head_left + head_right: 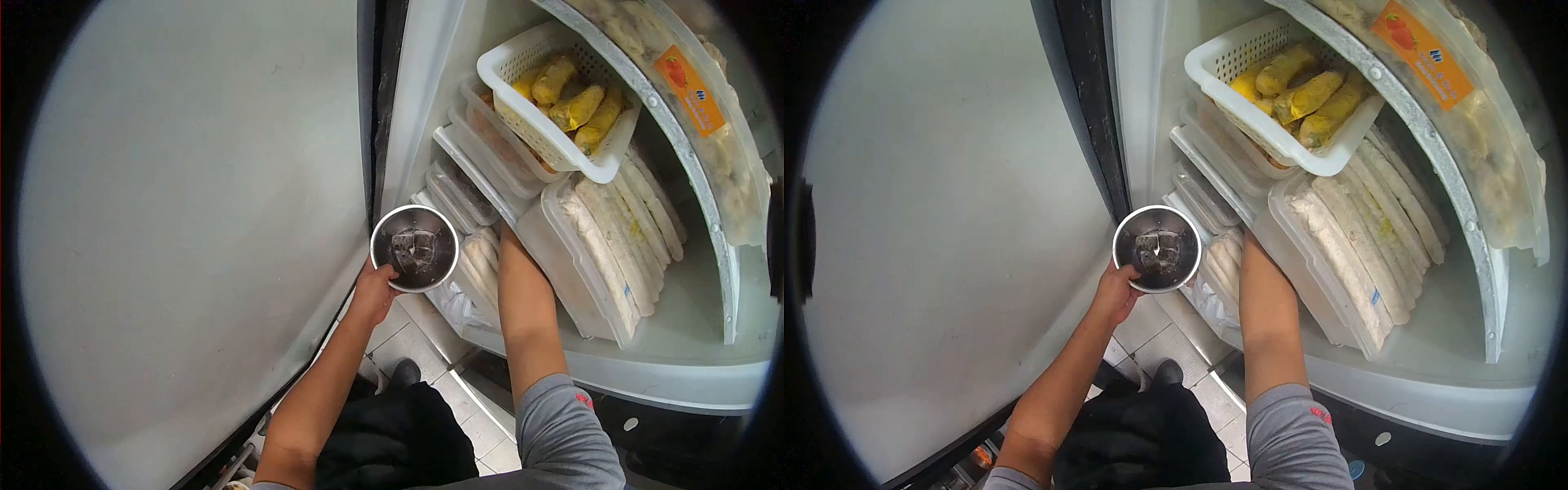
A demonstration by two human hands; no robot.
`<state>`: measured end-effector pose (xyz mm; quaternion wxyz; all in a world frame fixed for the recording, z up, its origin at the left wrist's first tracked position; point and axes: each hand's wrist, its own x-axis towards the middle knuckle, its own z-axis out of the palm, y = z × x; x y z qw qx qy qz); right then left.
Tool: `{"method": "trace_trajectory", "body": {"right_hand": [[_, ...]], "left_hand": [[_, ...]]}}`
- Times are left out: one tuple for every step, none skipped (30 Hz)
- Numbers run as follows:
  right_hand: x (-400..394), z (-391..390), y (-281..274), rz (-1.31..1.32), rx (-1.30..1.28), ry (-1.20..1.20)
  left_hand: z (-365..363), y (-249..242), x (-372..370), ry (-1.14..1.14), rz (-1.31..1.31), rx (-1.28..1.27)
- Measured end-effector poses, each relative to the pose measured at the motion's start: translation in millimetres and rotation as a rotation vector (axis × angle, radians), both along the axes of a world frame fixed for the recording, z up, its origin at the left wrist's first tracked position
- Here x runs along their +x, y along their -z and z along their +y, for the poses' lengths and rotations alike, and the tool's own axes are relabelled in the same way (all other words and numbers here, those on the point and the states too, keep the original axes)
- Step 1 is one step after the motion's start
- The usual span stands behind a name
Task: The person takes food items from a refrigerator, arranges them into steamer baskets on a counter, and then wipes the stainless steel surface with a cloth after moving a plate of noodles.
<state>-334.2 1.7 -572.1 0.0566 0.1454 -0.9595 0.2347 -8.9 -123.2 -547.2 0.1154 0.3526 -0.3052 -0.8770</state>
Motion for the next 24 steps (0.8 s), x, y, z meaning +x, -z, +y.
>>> {"method": "trace_trajectory", "body": {"right_hand": [[-0.6,-0.3,0.6,0.004,-0.006,-0.007],[0.7,-1.2,1.8,0.009,-0.011,-0.012],[2.3,-2.2,3.5,0.013,-0.014,-0.016],[2.1,-3.0,3.6,0.017,-0.014,-0.017],[1.2,-4.0,3.1,0.020,-0.020,-0.020],[3.3,-5.4,4.7,0.022,-0.024,-0.028],[2.8,-5.1,4.1,0.024,-0.025,-0.035],[2.7,-4.2,3.5,0.024,-0.026,-0.039],[2.5,-2.1,3.1,0.025,-0.024,-0.045],[3.2,-0.3,2.4,0.022,-0.027,-0.052],[4.2,0.7,1.0,0.018,-0.029,-0.057],[5.3,3.0,0.2,0.014,-0.028,-0.064],[6.0,5.9,-1.2,0.010,-0.031,-0.069],[6.6,7.4,-1.6,0.010,-0.033,-0.072],[8.3,7.1,-1.5,0.008,-0.035,-0.075],[7.8,8.2,-2.2,0.010,-0.038,-0.074],[7.8,8.7,-1.4,0.012,-0.039,-0.075],[9.2,7.7,0.1,0.015,-0.036,-0.076],[8.9,6.0,0.2,0.023,-0.038,-0.074],[11.6,1.1,2.7,0.035,-0.040,-0.078],[12.8,-1.6,3.3,0.044,-0.039,-0.079],[15.8,-6.9,5.1,0.055,-0.042,-0.082],[16.8,-10.3,4.5,0.066,-0.044,-0.082],[19.1,-14.3,4.3,0.078,-0.045,-0.087]], "left_hand": [[0.8,3.1,-0.1,-0.005,0.003,0.000],[1.8,5.4,0.5,0.011,-0.004,-0.008],[2.6,7.0,0.1,0.026,-0.010,-0.016],[2.6,8.0,-1.5,0.024,-0.004,-0.019],[1.6,8.7,-3.4,0.033,0.001,-0.021],[0.5,9.6,-5.7,0.044,0.004,-0.020],[-0.9,10.5,-8.7,0.045,0.011,-0.018],[-1.9,11.5,-11.9,0.053,0.006,-0.022],[-0.9,13.0,-15.2,0.061,0.000,-0.025],[1.5,14.0,-18.7,0.062,0.004,-0.021],[3.6,14.5,-21.9,0.044,0.014,-0.014],[4.6,14.3,-24.0,0.024,0.024,-0.008],[5.1,13.6,-24.7,0.021,0.026,-0.008],[5.6,13.2,-25.2,0.036,0.015,-0.018],[5.3,12.2,-26.2,0.050,0.003,-0.029],[4.0,12.2,-27.1,0.046,0.001,-0.031],[3.2,13.0,-26.8,0.050,-0.004,-0.026],[2.6,12.0,-26.8,0.057,-0.009,-0.022],[2.0,10.6,-26.7,0.056,-0.010,-0.027],[1.5,9.1,-26.3,0.049,-0.009,-0.029],[0.2,7.6,-25.9,0.042,-0.009,-0.031],[-1.3,7.8,-25.4,0.043,-0.010,-0.032],[-2.9,7.5,-25.0,0.052,-0.028,-0.047],[-3.1,7.9,-24.7,0.060,-0.043,-0.060]]}}
